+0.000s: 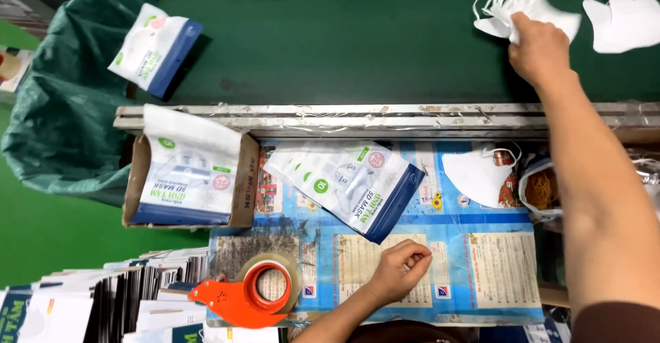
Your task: The person is packaging face masks into plastic bags on an assembly line.
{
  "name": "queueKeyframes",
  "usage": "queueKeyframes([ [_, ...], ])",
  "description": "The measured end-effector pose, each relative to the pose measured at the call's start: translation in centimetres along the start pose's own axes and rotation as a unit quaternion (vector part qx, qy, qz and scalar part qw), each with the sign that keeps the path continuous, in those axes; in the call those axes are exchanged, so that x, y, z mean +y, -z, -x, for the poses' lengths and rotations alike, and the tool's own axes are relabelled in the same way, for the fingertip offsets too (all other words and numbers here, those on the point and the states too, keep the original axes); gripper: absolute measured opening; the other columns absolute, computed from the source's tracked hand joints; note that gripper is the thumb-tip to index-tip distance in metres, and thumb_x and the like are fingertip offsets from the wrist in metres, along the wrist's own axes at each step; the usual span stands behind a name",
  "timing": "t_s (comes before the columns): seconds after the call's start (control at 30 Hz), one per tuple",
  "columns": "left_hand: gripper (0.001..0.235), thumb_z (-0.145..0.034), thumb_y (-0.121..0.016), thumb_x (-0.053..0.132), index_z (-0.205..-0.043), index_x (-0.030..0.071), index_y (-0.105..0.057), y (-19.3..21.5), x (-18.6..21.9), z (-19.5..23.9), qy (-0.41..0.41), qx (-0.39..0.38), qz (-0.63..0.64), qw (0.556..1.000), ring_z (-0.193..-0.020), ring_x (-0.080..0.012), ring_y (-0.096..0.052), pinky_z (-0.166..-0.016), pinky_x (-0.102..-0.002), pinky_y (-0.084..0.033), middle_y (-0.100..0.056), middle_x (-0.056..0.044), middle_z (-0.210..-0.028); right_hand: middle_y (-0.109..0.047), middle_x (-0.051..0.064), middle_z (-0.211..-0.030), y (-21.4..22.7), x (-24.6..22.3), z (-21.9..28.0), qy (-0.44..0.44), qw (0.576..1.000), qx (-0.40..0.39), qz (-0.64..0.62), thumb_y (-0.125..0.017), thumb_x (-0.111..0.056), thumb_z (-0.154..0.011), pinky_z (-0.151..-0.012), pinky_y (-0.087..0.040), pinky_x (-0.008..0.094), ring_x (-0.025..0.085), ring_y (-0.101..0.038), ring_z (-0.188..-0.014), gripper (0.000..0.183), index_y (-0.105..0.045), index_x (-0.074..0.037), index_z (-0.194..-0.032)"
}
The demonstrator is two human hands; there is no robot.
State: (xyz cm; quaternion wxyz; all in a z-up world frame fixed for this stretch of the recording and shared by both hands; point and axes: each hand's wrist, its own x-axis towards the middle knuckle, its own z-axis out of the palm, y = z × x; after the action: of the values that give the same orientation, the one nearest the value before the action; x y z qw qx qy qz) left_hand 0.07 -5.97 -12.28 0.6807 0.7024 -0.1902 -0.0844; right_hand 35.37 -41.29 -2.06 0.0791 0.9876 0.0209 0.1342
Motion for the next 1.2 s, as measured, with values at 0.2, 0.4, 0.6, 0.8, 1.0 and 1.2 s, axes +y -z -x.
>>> queueKeyframes([
  [0.2, 0.012, -0.098, -0.072, 0.01, -0.103, -0.001, -0.072, -0.2, -1.0, 0.7, -0.001, -0.026, -0.007, 1.0, -0.078, -0.0108, -0.065, -0.068, -0.024, -0.055, -0.07, -0.008, -0.096, -0.069, 0.003, -0.113, 12.5, -8.6, 12.9, 0.013, 0.77, 0.049, -0.636, -0.07, -0.014, -0.098, -0.083, -0.052, 0.026, 0.009, -0.062, -0.095, 0.045, -0.066, 0.002, -0.14],
  [0.4, 0.067, -0.079, -0.086, 0.025, -0.136, 0.019, -0.051, 4.5, 5.3, -1.4, 0.047, 0.057, 0.302, 0.951, -0.115, -0.0095, -0.066, -0.098, -0.028, -0.057, -0.064, 0.004, -0.127, -0.076, 0.015, -0.108, 1.1, -9.8, 31.2, -0.051, 0.755, -0.148, -0.637, -0.081, -0.017, -0.077, -0.085, -0.061, 0.037, 0.023, -0.074, -0.094, 0.066, -0.061, 0.003, -0.137],
  [0.6, 0.04, -0.092, -0.079, 0.036, -0.124, 0.012, -0.074, 5.6, 4.0, 0.7, -0.009, -0.008, -0.082, 0.997, -0.113, -0.02, -0.076, -0.102, -0.035, -0.061, -0.078, -0.006, -0.12, -0.05, 0.019, -0.147, 7.8, -16.3, 36.6, -0.009, 0.677, -0.184, -0.713, -0.088, -0.013, -0.064, -0.106, -0.042, 0.04, 0.027, -0.049, -0.134, 0.104, -0.035, -0.004, -0.153],
  [0.8, 0.053, -0.074, -0.092, 0.026, -0.122, 0.012, -0.074, 5.8, 3.1, 1.5, -0.116, -0.093, -0.284, 0.947, -0.108, -0.033, -0.066, -0.095, -0.042, -0.053, -0.074, -0.013, -0.12, -0.061, 0.015, -0.138, 0.3, -17.3, 39.4, 0.093, 0.9, -0.087, -0.418, -0.09, -0.007, -0.07, -0.109, -0.046, 0.041, 0.027, -0.054, -0.13, 0.069, -0.06, -0.005, -0.132],
  [1.0, 0.07, -0.078, -0.091, 0.044, -0.135, 0.019, -0.059, 8.8, 7.3, 2.8, 0.102, -0.216, 0.238, 0.941, -0.113, -0.0232, -0.064, -0.096, -0.037, -0.054, -0.067, -0.008, -0.125, -0.075, 0.021, -0.119, 5.4, -13.6, 41.1, -0.136, 0.677, -0.195, -0.696, -0.085, 0.002, -0.062, -0.095, -0.056, 0.042, 0.034, -0.071, -0.111, 0.066, -0.066, 0.0, -0.125],
  [1.2, 0.045, -0.075, -0.084, 0.041, -0.112, 0.017, -0.075, 3.5, -6.4, 4.6, -0.178, -0.024, -0.347, 0.92, -0.116, -0.0303, -0.067, -0.1, -0.04, -0.054, -0.071, -0.013, -0.124, -0.068, 0.018, -0.126, -1.1, -17.7, 39.5, 0.101, 0.827, -0.069, -0.548, -0.077, 0.002, -0.073, -0.102, -0.047, 0.041, 0.033, -0.064, -0.119, 0.055, -0.064, 0.002, -0.126],
])
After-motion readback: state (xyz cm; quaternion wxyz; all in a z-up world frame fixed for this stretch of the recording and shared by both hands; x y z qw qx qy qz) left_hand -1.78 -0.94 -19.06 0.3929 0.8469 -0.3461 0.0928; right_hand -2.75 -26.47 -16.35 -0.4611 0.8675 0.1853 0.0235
